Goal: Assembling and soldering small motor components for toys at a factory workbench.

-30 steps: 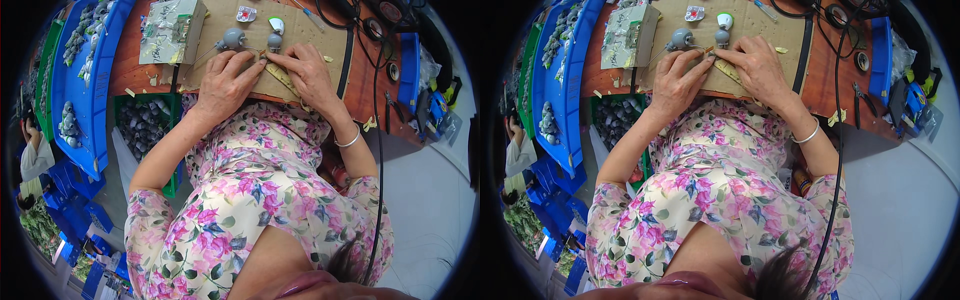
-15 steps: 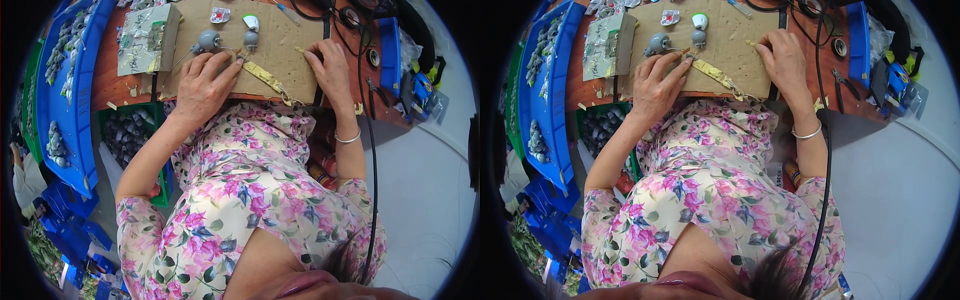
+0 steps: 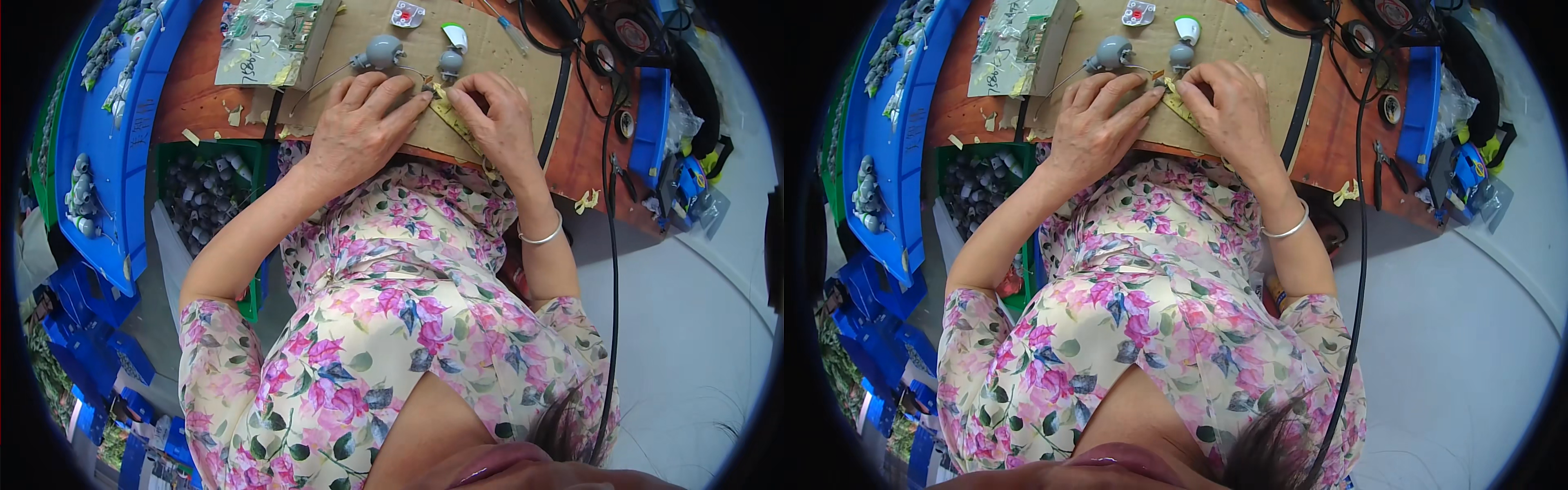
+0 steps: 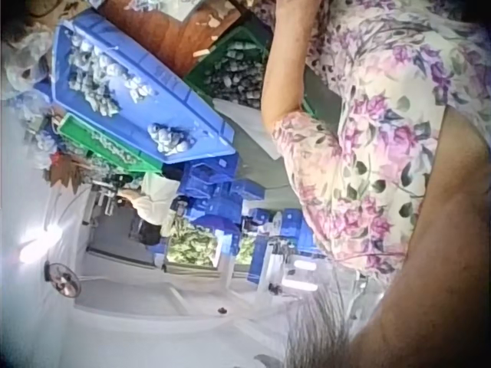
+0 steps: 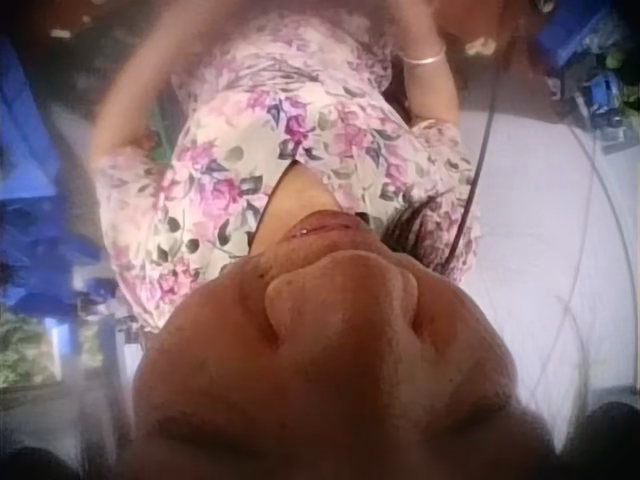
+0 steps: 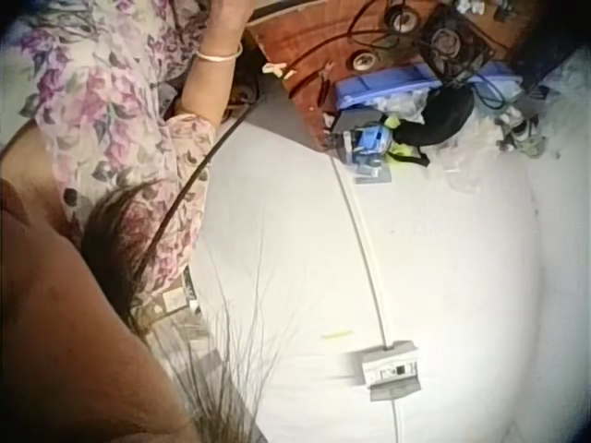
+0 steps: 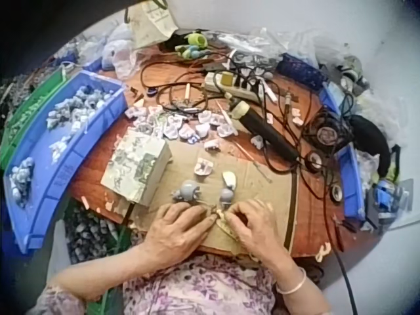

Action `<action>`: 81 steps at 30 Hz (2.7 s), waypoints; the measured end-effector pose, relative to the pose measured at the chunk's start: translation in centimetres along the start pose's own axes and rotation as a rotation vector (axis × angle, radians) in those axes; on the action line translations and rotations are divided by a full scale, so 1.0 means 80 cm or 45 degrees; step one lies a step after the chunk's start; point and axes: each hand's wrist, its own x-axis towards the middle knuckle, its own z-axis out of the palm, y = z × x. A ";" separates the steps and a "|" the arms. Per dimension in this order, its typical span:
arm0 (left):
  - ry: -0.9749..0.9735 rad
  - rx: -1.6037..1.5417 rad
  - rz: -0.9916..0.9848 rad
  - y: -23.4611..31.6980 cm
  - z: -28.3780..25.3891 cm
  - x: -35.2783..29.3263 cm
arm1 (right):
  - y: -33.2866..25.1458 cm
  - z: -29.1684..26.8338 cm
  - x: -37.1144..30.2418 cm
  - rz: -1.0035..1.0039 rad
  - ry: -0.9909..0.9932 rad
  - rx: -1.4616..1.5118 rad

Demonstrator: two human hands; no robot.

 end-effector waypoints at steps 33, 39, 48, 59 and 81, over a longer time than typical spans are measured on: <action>0.124 -0.093 -0.051 -0.019 0.003 0.054 | 0.012 -0.003 -0.011 -0.311 -0.067 -0.083; 0.087 -0.055 -0.030 -0.017 0.003 0.057 | 0.015 0.001 -0.009 -0.313 -0.020 -0.026; 0.100 -0.034 -0.059 -0.012 0.002 0.061 | 0.002 0.012 0.005 -0.343 0.145 0.046; 0.087 -0.072 -0.078 -0.011 0.000 0.059 | -0.009 0.019 0.016 -0.345 0.166 -0.046; 0.018 -0.068 -0.089 -0.012 -0.008 0.041 | 0.001 0.015 0.008 -0.383 0.109 0.048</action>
